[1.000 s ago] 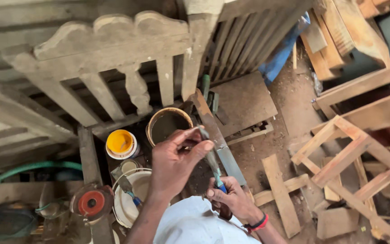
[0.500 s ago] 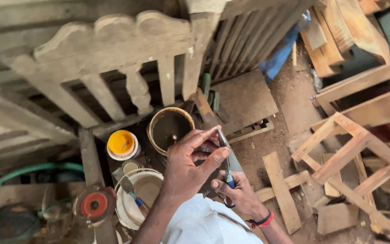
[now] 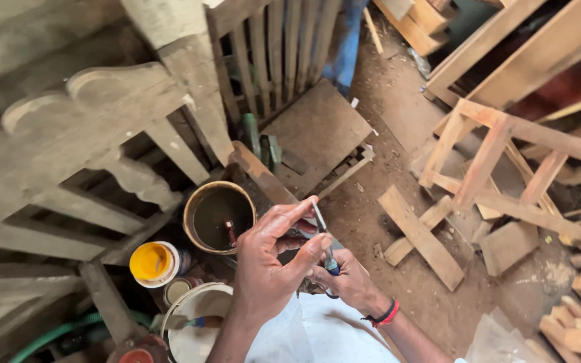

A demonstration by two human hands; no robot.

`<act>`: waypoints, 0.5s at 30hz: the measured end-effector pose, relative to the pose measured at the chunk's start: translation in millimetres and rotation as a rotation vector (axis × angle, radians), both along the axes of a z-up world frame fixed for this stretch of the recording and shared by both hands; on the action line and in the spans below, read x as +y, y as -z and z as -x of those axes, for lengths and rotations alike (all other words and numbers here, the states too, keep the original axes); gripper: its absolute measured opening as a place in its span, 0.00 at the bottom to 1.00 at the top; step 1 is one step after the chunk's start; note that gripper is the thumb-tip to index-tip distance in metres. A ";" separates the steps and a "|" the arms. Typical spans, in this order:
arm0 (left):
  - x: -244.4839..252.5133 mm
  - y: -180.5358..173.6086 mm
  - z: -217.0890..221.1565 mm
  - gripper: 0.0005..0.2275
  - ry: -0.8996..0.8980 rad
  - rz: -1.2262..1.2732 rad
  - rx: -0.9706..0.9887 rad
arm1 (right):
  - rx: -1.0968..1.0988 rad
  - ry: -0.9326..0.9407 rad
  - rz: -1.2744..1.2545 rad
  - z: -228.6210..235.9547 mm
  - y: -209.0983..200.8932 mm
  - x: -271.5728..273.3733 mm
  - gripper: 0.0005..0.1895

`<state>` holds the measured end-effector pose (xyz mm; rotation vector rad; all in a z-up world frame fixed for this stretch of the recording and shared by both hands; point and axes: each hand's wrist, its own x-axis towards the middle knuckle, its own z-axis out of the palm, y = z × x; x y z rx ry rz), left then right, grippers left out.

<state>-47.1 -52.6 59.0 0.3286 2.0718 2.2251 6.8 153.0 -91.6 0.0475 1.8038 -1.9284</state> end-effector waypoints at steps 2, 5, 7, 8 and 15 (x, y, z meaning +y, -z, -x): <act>3.6 1.7 1.0 0.22 0.006 0.006 0.008 | -0.012 0.006 -0.035 -1.5 -2.2 3.0 0.14; 5.5 5.1 0.2 0.22 0.014 -0.027 -0.020 | -0.034 0.004 -0.083 -1.9 -8.8 5.1 0.15; 5.8 7.2 -0.4 0.22 0.026 -0.054 -0.029 | -0.044 0.006 -0.096 0.1 -13.4 6.3 0.15; 5.6 8.3 -0.7 0.22 0.023 -0.053 -0.030 | 0.001 -0.005 -0.110 1.3 -14.8 6.8 0.15; 4.5 15.5 -1.1 0.22 -0.044 -0.129 -0.084 | 0.051 -0.083 -0.191 9.5 -24.3 7.8 0.22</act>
